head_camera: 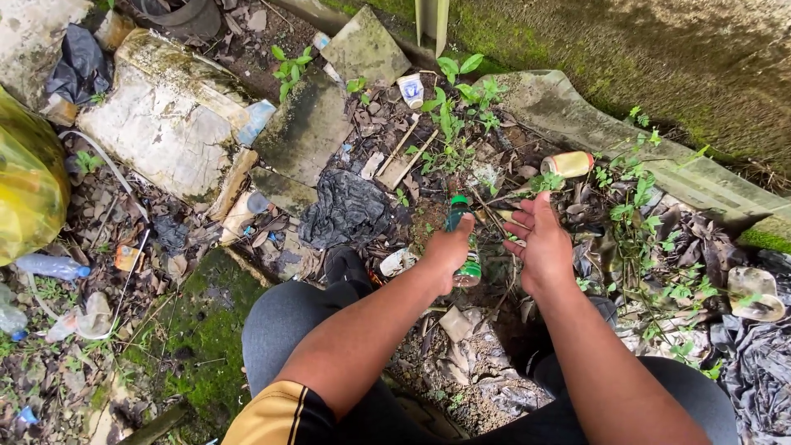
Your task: Applying liquid from a small bottle to various plants growing in a cluttered outdoor area.
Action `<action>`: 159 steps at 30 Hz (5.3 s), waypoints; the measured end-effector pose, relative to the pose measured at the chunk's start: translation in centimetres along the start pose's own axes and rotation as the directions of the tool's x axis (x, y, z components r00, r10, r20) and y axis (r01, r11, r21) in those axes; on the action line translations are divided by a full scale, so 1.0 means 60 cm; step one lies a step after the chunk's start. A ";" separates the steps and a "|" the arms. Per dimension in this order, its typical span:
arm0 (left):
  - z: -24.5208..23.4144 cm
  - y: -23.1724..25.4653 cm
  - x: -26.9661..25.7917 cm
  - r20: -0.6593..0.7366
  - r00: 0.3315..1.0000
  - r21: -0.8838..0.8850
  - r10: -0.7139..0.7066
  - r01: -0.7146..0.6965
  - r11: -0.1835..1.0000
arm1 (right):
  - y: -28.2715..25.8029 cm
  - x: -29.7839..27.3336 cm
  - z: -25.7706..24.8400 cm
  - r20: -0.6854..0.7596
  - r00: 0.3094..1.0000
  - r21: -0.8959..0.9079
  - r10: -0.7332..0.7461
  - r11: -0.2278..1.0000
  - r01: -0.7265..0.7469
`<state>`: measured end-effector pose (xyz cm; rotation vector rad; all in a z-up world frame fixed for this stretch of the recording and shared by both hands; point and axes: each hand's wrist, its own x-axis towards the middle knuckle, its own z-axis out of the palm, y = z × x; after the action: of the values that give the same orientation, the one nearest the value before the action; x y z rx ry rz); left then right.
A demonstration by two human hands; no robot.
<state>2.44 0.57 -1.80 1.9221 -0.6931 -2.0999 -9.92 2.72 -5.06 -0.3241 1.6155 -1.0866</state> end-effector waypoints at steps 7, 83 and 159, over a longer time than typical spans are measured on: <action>-0.005 -0.026 0.060 -0.042 0.999 -0.048 0.008 -0.010 0.999 | 0.001 0.002 -0.001 -0.050 0.999 0.010 0.008 1.000 -0.007; -0.005 0.071 0.001 0.254 0.893 -0.198 0.372 -0.329 0.924 | -0.047 0.052 0.018 0.258 0.251 -0.349 -0.933 0.152 0.925; -0.051 0.097 0.000 -0.156 0.987 0.005 0.031 -0.031 1.000 | -0.087 -0.005 -0.011 0.475 0.834 -0.785 -0.282 0.292 0.546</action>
<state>4.52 -5.08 0.85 2.0365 -0.6882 -1.9057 -12.04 0.42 -0.84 -1.6707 1.7908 -0.3304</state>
